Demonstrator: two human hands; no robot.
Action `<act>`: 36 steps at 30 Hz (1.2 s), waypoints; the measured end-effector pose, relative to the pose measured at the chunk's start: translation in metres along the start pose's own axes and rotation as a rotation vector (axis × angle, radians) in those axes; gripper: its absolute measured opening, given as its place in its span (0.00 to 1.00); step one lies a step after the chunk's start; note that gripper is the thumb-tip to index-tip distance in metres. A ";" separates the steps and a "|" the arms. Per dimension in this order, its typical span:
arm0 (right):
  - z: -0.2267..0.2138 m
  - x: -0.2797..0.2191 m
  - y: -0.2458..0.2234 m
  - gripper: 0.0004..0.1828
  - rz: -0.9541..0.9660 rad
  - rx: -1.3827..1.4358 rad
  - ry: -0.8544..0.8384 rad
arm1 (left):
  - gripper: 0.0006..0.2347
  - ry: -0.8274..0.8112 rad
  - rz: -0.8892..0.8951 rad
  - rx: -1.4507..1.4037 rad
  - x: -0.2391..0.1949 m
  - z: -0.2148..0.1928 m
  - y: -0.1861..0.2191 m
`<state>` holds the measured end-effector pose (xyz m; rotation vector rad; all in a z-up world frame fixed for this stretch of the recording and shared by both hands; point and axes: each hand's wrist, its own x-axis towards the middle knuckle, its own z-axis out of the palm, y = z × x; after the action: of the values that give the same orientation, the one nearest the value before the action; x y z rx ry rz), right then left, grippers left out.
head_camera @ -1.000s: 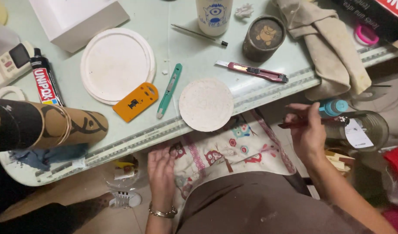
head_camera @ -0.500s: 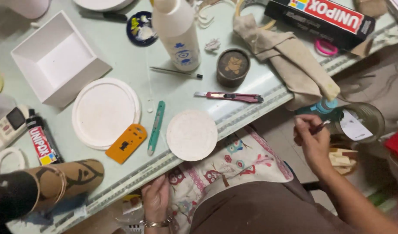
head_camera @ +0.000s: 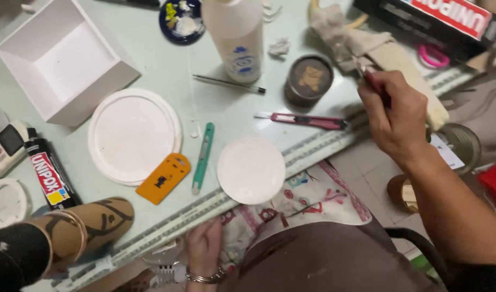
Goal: Carving a small circular object with a utility knife and organizing craft materials on a workbench
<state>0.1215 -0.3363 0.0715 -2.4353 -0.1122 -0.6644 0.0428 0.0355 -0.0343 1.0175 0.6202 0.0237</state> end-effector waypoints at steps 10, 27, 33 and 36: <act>0.031 0.041 0.009 0.12 0.309 -0.212 -0.242 | 0.06 -0.059 0.056 0.829 0.022 -0.108 -0.050; -0.012 -0.037 -0.088 0.17 0.070 0.335 -0.509 | 0.03 -0.778 0.807 0.780 -0.055 0.068 0.119; -0.009 -0.040 -0.098 0.18 0.130 0.355 -0.601 | 0.23 -0.794 0.993 1.033 -0.022 0.108 0.091; -0.002 -0.040 -0.093 0.17 0.173 0.346 -0.609 | 0.29 -0.740 1.061 1.209 -0.013 0.118 0.085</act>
<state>0.0644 -0.2589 0.1034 -2.1950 -0.2337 0.1787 0.1125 -0.0152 0.0836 2.2686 -0.7717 0.2103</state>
